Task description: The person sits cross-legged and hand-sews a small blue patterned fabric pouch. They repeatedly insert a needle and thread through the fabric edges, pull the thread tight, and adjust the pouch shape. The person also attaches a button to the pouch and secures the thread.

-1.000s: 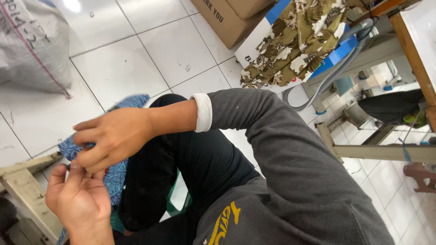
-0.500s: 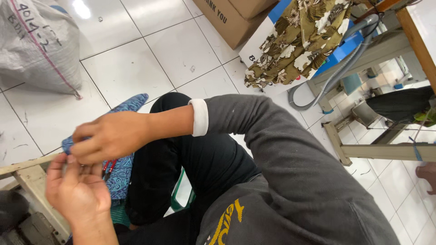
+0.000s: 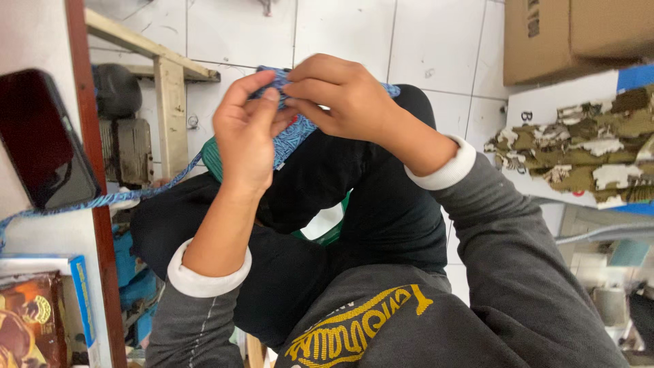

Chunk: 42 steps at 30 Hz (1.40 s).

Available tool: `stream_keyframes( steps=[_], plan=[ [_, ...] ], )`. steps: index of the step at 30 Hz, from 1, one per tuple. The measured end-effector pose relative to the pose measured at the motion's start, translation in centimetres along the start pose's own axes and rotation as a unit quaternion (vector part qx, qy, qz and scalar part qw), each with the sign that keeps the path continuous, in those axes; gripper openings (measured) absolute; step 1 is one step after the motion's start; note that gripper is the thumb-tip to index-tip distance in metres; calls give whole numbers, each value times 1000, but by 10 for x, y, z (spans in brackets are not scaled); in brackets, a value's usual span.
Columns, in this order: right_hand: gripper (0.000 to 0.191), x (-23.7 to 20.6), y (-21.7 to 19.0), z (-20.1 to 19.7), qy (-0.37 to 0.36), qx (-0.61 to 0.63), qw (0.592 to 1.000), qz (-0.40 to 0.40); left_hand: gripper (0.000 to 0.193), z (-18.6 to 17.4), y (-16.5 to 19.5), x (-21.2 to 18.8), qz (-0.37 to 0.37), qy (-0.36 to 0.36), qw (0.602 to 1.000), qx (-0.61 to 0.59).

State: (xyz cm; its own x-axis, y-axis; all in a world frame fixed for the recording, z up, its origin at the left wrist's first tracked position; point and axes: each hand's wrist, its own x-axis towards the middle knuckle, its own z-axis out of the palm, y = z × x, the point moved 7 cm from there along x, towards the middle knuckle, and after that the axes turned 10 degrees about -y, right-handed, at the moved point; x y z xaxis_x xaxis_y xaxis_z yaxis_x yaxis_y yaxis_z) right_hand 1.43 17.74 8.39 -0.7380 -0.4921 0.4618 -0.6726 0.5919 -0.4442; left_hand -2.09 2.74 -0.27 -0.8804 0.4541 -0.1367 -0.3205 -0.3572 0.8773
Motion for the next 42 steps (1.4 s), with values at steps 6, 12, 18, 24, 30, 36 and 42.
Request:
stream_keyframes(
  steps=[6,12,18,24,30,36,42],
  plan=[
    [18,3,-10,2,30,-35,999,-12,18,9,7,-1,16,-44,998,-38],
    [16,-3,-24,15,79,-211,971,-75,20,7,-3,-2,-8,-26,993,-118],
    [13,3,-29,15,55,-201,967,-148,25,3,-3,-6,15,4,990,-137],
    [12,7,-33,-4,13,-200,950,-239,24,11,16,-18,81,-44,994,-66],
    [25,11,-32,1,-44,-241,935,-254,25,9,15,-18,71,-39,995,-54],
    [21,14,-31,0,-54,-286,915,-279,24,8,21,-21,128,-64,989,-22],
    [17,25,-33,-1,-33,-261,922,-283,31,3,26,-28,145,-73,987,23]
  ],
)
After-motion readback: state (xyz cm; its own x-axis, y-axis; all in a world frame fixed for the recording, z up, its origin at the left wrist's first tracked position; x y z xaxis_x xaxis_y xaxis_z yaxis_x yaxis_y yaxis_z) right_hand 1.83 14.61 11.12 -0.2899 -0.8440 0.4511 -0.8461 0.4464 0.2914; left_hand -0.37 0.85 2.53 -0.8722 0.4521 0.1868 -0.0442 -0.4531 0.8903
